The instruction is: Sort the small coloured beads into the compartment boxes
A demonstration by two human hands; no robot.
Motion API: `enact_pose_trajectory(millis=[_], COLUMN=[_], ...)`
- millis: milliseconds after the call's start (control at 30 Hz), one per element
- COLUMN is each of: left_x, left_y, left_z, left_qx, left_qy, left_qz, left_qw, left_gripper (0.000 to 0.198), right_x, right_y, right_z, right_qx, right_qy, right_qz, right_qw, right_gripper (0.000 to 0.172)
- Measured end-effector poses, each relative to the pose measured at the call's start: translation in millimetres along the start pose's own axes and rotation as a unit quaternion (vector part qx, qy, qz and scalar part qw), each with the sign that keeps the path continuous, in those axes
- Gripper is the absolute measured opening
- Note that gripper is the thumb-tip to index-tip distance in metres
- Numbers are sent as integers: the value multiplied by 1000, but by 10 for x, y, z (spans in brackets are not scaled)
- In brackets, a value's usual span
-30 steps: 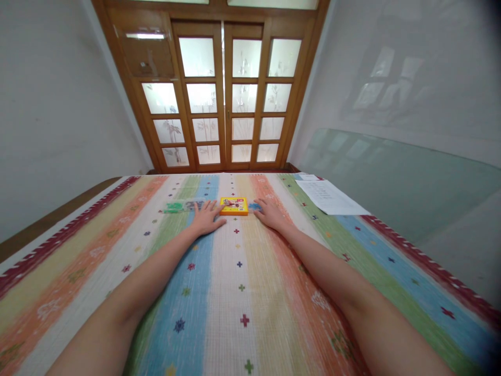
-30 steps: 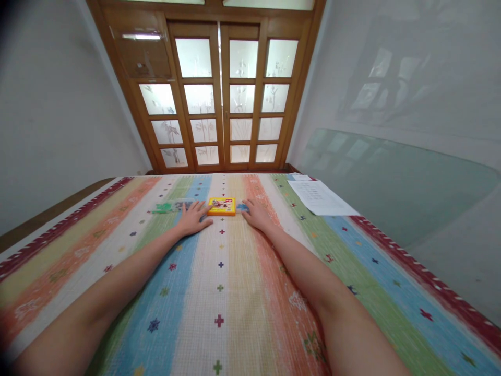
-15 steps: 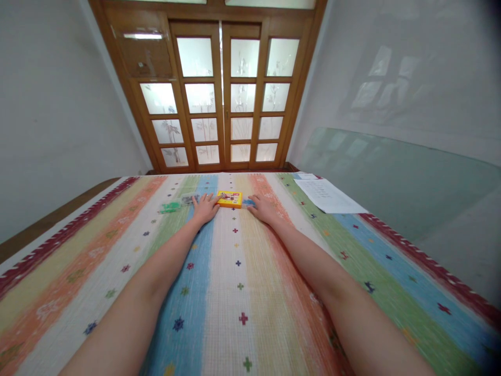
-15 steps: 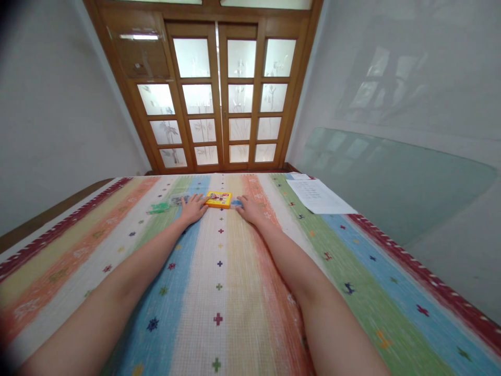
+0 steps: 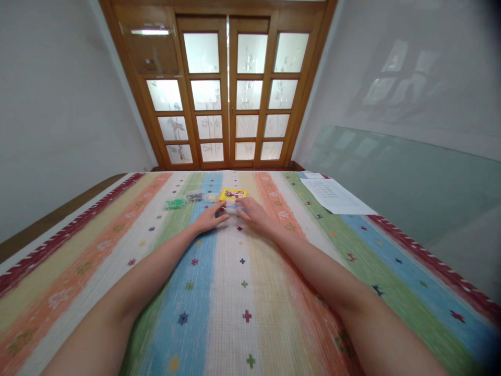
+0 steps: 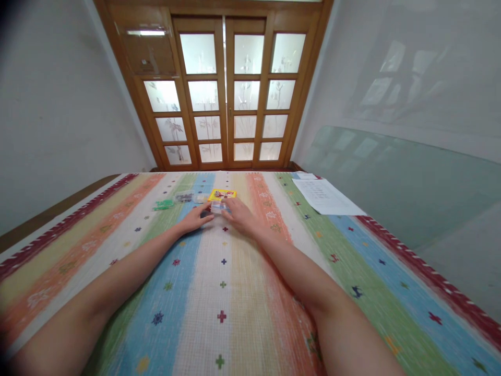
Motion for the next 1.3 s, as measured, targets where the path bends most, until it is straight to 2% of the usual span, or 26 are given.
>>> enact_pose_trajectory(millis=[133, 400, 733, 867, 1033, 1300], left_x=[47, 7, -45, -70, -56, -13], left_y=[-93, -103, -59, -60, -90, -135], left_z=[-26, -74, -110, -111, -162, -137], left_qx=[2, 8, 46, 47, 35, 11], left_qy=[-59, -59, -28, -5, 27, -15], left_qz=[2, -1, -16, -8, -9, -3], left_qw=[998, 998, 998, 999, 999, 1000], left_gripper=[63, 62, 62, 62, 66, 81], right_x=[-206, -229, -328, -291, -207, -68], right_y=[-28, -103, -70, -56, -39, -47], right_z=[207, 149, 119, 141, 147, -101], right_qx=[37, 87, 82, 64, 21, -63], right_qy=[-23, -60, -127, -129, -117, 3], right_qz=[38, 52, 91, 98, 70, -69], right_qw=[998, 993, 984, 985, 990, 996], right_gripper=[41, 39, 32, 23, 22, 37])
Point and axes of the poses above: each hand's wrist, its own y-axis towards the middle knuckle, its own x-axis out of the back of the hand, z = x × y, the point moved 3 cm from there along y, towards the middle knuckle, and after that the axes turned 4 degrees about y, right-handed, at the moved point
